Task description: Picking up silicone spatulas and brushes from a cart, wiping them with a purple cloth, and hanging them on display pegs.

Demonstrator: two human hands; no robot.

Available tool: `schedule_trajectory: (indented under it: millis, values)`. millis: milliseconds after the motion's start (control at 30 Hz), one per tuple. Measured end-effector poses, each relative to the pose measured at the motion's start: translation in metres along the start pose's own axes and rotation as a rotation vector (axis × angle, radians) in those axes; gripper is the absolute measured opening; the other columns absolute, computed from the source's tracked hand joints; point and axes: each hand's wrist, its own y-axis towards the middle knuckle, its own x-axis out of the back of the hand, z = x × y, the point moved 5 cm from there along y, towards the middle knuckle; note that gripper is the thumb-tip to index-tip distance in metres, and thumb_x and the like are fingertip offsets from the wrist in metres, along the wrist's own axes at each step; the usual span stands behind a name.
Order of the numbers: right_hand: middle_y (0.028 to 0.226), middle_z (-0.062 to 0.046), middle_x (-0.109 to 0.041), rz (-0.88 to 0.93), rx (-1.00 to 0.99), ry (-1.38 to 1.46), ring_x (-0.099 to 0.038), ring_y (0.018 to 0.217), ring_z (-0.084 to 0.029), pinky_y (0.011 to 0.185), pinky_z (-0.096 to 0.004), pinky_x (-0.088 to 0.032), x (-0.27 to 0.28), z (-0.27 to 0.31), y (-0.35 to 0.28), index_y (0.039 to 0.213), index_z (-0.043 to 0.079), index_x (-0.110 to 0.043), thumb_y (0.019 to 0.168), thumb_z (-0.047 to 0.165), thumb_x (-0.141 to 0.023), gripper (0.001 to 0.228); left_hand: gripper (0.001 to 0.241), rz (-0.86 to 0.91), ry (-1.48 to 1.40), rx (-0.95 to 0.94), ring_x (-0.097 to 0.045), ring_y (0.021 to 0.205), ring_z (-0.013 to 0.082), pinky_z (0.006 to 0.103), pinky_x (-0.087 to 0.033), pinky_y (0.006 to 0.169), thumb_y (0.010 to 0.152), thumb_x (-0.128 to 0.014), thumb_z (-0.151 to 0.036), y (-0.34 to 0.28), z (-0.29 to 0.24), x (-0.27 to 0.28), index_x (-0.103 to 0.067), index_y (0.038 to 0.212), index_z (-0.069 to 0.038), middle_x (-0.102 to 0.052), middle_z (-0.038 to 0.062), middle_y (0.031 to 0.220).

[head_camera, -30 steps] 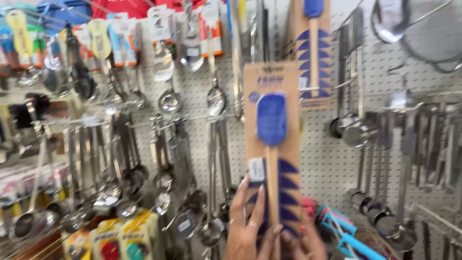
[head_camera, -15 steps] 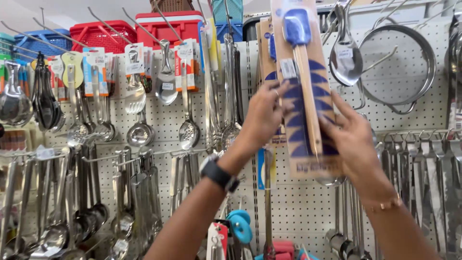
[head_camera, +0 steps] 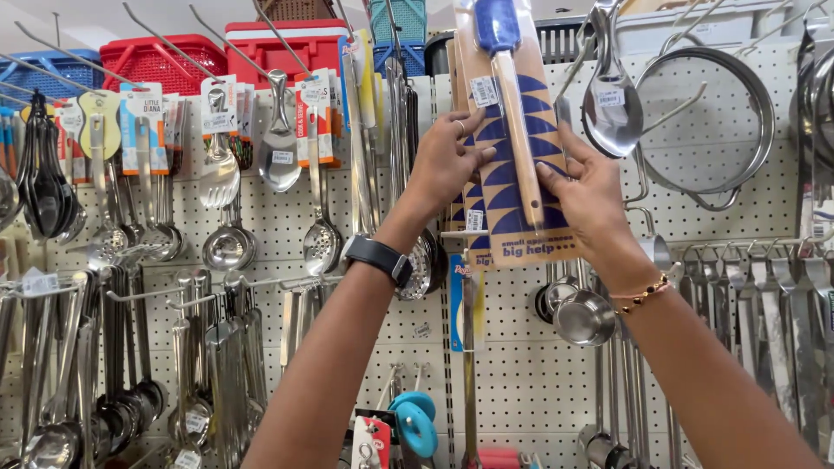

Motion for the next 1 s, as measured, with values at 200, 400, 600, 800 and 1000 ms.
schedule_trajectory:
  millis: [200,400,600,800,1000]
  values:
    - [0.123,-0.01,-0.074,0.011,0.098,-0.17,-0.07,0.098,-0.008,0.082,-0.021,-0.059,0.009,0.007,0.006,0.153,0.0,-0.045,0.099,-0.001,-0.06,0.056,0.058,0.061,-0.188,0.03,-0.077,0.09,0.0201,0.0282,-0.063,0.069,0.091,-0.07,-0.002,0.001,0.0,-0.007,-0.048,0.144,0.006,-0.046,0.018,0.143]
    - [0.109,-0.006,-0.074,-0.004,-0.04,-0.361,-0.066,0.081,-0.005,0.069,-0.021,-0.056,0.023,0.036,0.006,0.152,0.006,-0.05,0.101,0.006,-0.06,0.052,0.059,0.067,-0.306,0.015,-0.076,0.09,0.0215,0.0298,-0.063,0.071,0.092,-0.07,-0.003,0.001,-0.01,-0.015,-0.045,0.144,0.01,-0.053,0.02,0.134]
    - [0.1,-0.007,-0.076,-0.01,-0.207,-0.361,-0.067,0.073,-0.009,0.063,-0.025,-0.056,0.014,0.041,-0.001,0.15,0.007,-0.051,0.1,0.009,-0.057,0.05,0.061,0.058,-0.395,0.046,-0.076,0.086,0.0199,0.0298,-0.066,0.071,0.092,-0.07,0.0,0.004,0.01,-0.021,-0.042,0.144,0.015,-0.065,0.024,0.125]
    - [0.126,-0.011,-0.068,0.013,0.064,-0.663,-0.07,0.092,-0.017,0.082,-0.033,-0.056,-0.009,-0.014,0.004,0.151,0.006,-0.046,0.099,0.006,-0.06,0.054,0.065,0.096,-0.109,0.179,-0.077,0.079,0.0203,0.0295,-0.065,0.065,0.088,-0.069,0.003,-0.001,0.057,-0.013,-0.044,0.148,0.007,-0.074,0.021,0.107]
    - [0.121,-0.023,-0.06,-0.091,0.1,-0.971,-0.063,0.109,-0.039,0.094,-0.045,-0.05,-0.022,-0.092,0.02,0.153,0.02,-0.047,0.092,0.001,-0.064,0.067,0.089,0.064,0.322,0.124,-0.07,0.091,0.028,0.0357,-0.059,0.078,0.067,-0.083,0.005,-0.005,0.112,-0.026,-0.047,0.148,-0.004,-0.069,0.019,0.105]
